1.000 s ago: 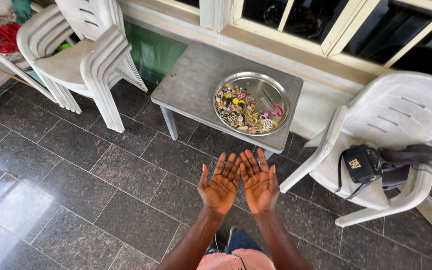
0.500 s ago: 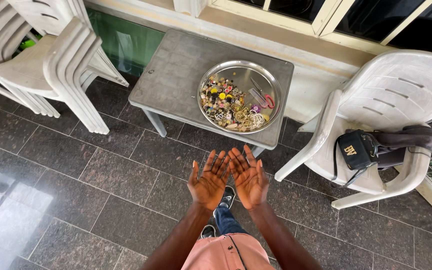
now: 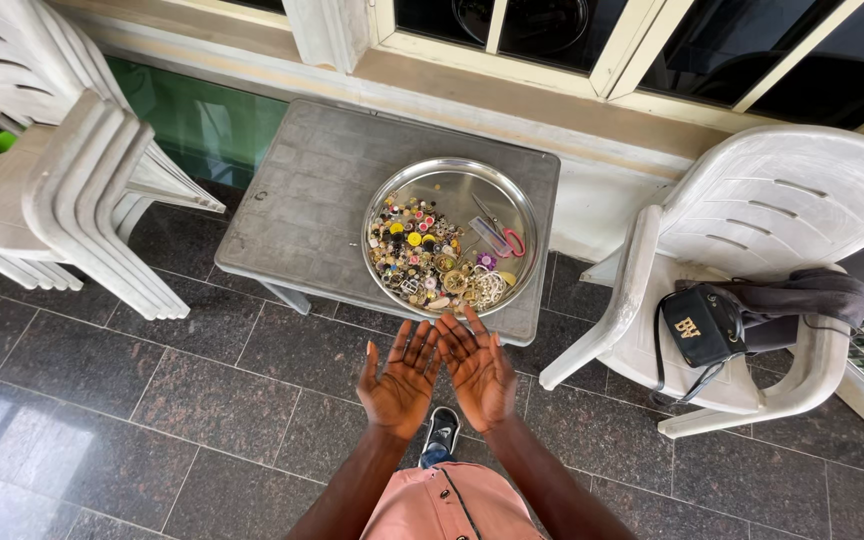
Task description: The person picks yellow buttons from a metal tray filled with various small items and places them into a small metal tin box on a table.
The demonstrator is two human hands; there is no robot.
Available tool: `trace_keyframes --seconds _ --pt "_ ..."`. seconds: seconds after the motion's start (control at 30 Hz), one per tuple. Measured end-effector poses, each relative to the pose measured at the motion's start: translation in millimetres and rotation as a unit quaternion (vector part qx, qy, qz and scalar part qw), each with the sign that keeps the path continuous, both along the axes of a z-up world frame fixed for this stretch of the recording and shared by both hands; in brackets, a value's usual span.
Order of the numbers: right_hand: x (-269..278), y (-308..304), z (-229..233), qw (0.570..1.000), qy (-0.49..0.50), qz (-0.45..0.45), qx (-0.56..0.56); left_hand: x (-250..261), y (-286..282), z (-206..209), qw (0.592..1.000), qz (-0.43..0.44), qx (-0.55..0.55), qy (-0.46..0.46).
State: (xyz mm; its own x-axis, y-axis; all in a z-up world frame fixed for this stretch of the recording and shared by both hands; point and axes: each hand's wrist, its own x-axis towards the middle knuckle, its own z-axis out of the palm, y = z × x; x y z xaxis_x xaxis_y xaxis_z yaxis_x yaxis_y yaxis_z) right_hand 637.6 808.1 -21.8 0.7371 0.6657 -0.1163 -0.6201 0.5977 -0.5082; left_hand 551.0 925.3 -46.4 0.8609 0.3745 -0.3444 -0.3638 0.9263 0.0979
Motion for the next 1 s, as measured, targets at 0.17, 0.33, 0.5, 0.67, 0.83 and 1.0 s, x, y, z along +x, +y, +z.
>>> trace_keyframes --seconds 0.17,0.33,0.5,0.67,0.83,1.0 --pt "27 17 -5 1.000 -0.007 0.005 0.003 24 17 3 1.000 0.005 0.002 -0.021" --pt "51 36 -9 1.000 0.006 0.008 -0.014 48 37 -1 1.000 0.001 -0.019 -0.003" --pt "81 63 -19 0.999 0.025 -0.009 -0.025 77 74 -12 1.000 -0.016 -0.015 -0.019" --pt "108 84 -37 0.997 0.016 -0.049 -0.062 103 120 -33 0.999 -0.034 -0.018 -0.035" --pt "143 119 -70 0.991 0.041 -0.090 -0.093 138 166 -57 0.996 -0.048 -0.049 -0.065" --pt "180 150 -123 0.981 0.047 -0.100 -0.162 160 200 -69 0.992 -0.073 0.003 -0.099"
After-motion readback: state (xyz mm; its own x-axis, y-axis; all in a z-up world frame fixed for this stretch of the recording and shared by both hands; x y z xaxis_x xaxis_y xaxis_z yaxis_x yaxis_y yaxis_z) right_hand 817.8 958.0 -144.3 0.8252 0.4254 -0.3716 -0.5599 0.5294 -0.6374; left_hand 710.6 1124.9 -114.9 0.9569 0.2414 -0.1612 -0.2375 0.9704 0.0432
